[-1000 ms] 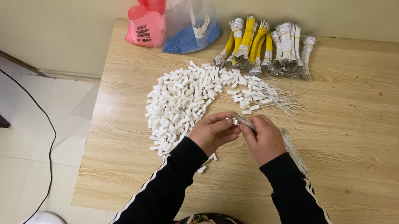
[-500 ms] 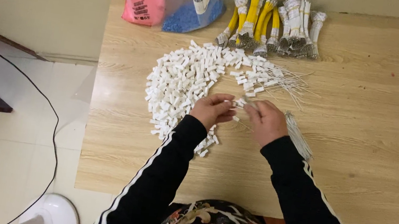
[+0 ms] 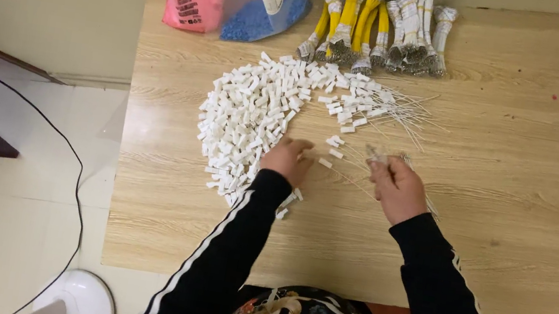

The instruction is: Assembling small white plastic sleeves onto thin metal wires by hand

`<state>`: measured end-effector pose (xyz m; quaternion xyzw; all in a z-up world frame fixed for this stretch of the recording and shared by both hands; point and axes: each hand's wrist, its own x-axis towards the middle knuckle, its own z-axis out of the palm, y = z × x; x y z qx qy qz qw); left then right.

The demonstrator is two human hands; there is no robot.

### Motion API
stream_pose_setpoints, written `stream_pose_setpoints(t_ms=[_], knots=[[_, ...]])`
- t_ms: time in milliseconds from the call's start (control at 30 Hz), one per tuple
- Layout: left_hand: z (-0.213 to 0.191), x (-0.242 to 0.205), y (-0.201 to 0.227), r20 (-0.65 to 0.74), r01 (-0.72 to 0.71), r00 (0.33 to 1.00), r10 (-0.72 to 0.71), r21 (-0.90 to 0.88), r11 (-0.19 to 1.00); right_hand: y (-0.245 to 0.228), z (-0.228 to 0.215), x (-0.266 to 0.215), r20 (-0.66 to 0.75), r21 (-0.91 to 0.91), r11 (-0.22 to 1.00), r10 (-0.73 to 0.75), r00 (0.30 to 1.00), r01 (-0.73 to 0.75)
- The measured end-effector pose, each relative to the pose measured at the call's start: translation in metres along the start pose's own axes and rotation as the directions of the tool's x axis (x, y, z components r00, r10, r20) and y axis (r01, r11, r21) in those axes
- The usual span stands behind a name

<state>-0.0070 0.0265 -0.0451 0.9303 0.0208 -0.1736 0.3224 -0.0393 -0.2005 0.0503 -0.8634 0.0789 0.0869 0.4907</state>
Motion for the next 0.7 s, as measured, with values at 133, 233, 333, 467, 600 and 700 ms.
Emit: stream_pose_setpoints(t_ms=[133,233,333,467,600,700], knots=[[-0.012,-0.02,-0.008,0.059,-0.043,0.998,0.027,0.288,0.957,0.044,0.02,0.011,0.021,0.302,0.953,-0.044,0.999,0.036],[0.008,-0.019,-0.017,-0.027,-0.104,0.992,0.123,0.372,0.922,0.04,0.022,0.011,0.044,0.338,0.94,-0.071,0.996,0.052],[0.024,-0.013,-0.023,-0.064,-0.109,0.987,0.149,0.422,0.9,0.037,0.024,0.01,0.058,0.323,0.945,-0.063,0.996,0.041],[0.017,-0.012,-0.017,0.04,-0.071,0.997,0.06,0.406,0.911,0.032,0.022,0.008,0.102,0.33,0.943,-0.069,0.992,0.031],[-0.008,-0.023,0.008,-0.063,-0.043,0.996,0.062,0.264,0.964,0.035,0.021,0.007,0.109,0.278,0.96,-0.065,0.992,0.032],[0.0,-0.001,-0.001,-0.034,0.036,0.999,-0.026,0.333,0.942,0.025,0.02,0.011,0.093,0.207,0.977,-0.071,0.993,0.05]])
